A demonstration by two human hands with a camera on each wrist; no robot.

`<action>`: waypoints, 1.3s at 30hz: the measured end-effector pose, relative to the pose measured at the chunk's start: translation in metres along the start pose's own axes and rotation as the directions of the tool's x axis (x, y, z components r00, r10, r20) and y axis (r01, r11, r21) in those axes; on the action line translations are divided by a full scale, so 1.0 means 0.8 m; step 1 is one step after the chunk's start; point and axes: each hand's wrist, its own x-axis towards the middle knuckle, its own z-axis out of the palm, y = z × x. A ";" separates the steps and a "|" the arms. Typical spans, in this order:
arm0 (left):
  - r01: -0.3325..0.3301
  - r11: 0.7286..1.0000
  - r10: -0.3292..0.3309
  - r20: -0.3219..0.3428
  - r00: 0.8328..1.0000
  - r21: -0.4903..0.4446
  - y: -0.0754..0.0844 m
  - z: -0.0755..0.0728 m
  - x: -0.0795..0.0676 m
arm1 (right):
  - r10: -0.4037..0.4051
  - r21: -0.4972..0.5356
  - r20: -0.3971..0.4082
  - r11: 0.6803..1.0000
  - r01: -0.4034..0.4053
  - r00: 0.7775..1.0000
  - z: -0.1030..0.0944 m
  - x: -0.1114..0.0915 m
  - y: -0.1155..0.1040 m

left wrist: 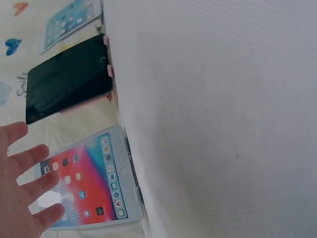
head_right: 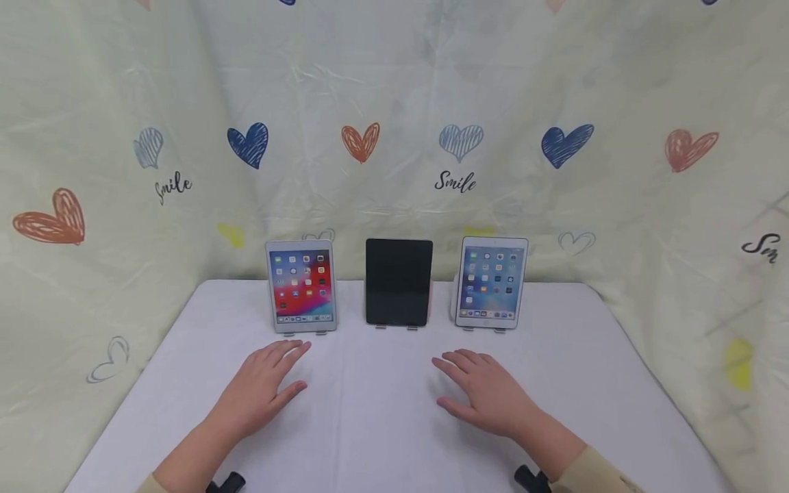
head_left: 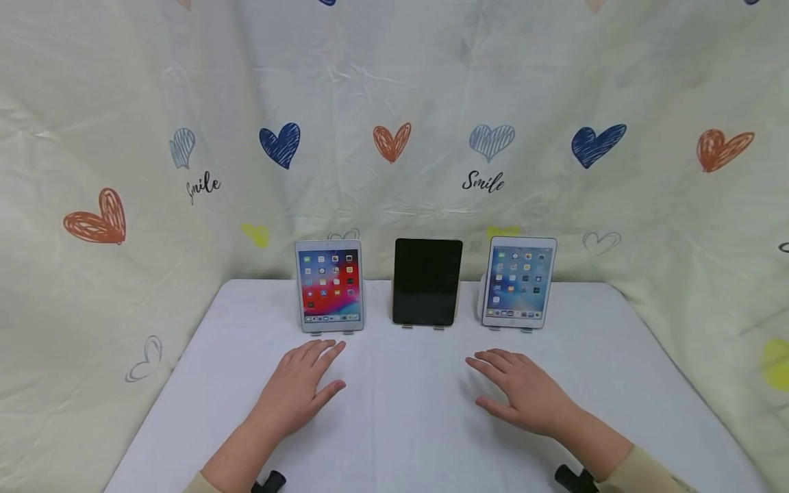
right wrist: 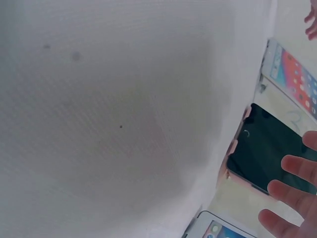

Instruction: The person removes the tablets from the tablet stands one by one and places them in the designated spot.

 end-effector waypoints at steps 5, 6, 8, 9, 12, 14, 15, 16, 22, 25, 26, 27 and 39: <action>0.023 1.000 -0.023 -0.020 1.000 -0.009 0.000 0.001 0.001 | -0.006 0.007 0.002 1.000 0.006 1.000 0.000 0.006 0.002; 0.026 1.000 -0.027 -0.025 0.999 -0.012 0.000 0.001 0.002 | -0.005 0.013 0.007 1.000 0.005 1.000 -0.001 0.007 0.002; 0.034 0.999 -0.035 -0.035 0.999 -0.017 -0.001 0.000 0.002 | -0.007 0.017 0.008 1.000 0.006 1.000 -0.001 0.010 0.002; 0.041 0.999 -0.042 -0.039 0.998 -0.020 -0.001 0.000 0.003 | -0.012 0.014 0.007 1.000 0.011 1.000 -0.001 0.011 0.002; 0.061 0.998 -0.063 -0.045 0.997 -0.027 -0.002 -0.003 0.003 | -0.023 0.021 -0.005 1.000 0.023 1.000 -0.003 0.015 0.001; 0.073 0.997 -0.074 -0.052 0.996 -0.028 -0.003 -0.005 0.004 | -0.031 0.022 -0.013 0.999 0.032 0.999 -0.003 0.017 0.000; 0.079 0.996 -0.081 -0.056 0.995 -0.028 -0.004 -0.006 0.004 | -0.034 0.023 -0.015 0.999 0.035 0.999 -0.004 0.019 0.000; 0.082 0.996 -0.084 -0.063 0.994 -0.029 -0.006 -0.007 0.004 | -0.033 0.026 -0.013 0.999 0.034 0.999 -0.005 0.020 -0.001; 0.090 0.995 -0.094 -0.101 0.990 -0.046 -0.012 -0.009 0.007 | -0.007 0.032 0.018 0.999 0.006 1.000 -0.007 0.029 -0.006; 0.098 0.994 -0.103 -0.109 0.989 -0.053 -0.014 -0.008 0.008 | -0.002 0.042 0.027 0.999 0.001 1.000 -0.009 0.034 -0.008; 0.101 0.994 -0.106 -0.111 0.988 -0.053 -0.015 -0.007 0.009 | -0.005 0.044 0.027 0.999 0.003 1.000 -0.009 0.035 -0.008; 0.105 0.993 -0.111 -0.114 0.987 -0.056 -0.016 -0.007 0.009 | -0.008 0.046 0.026 0.999 0.007 1.000 -0.010 0.037 -0.009; 0.178 0.976 -0.195 -0.147 0.970 -0.122 -0.016 -0.008 0.016 | -0.002 0.066 0.015 0.998 0.001 1.000 -0.007 0.055 -0.014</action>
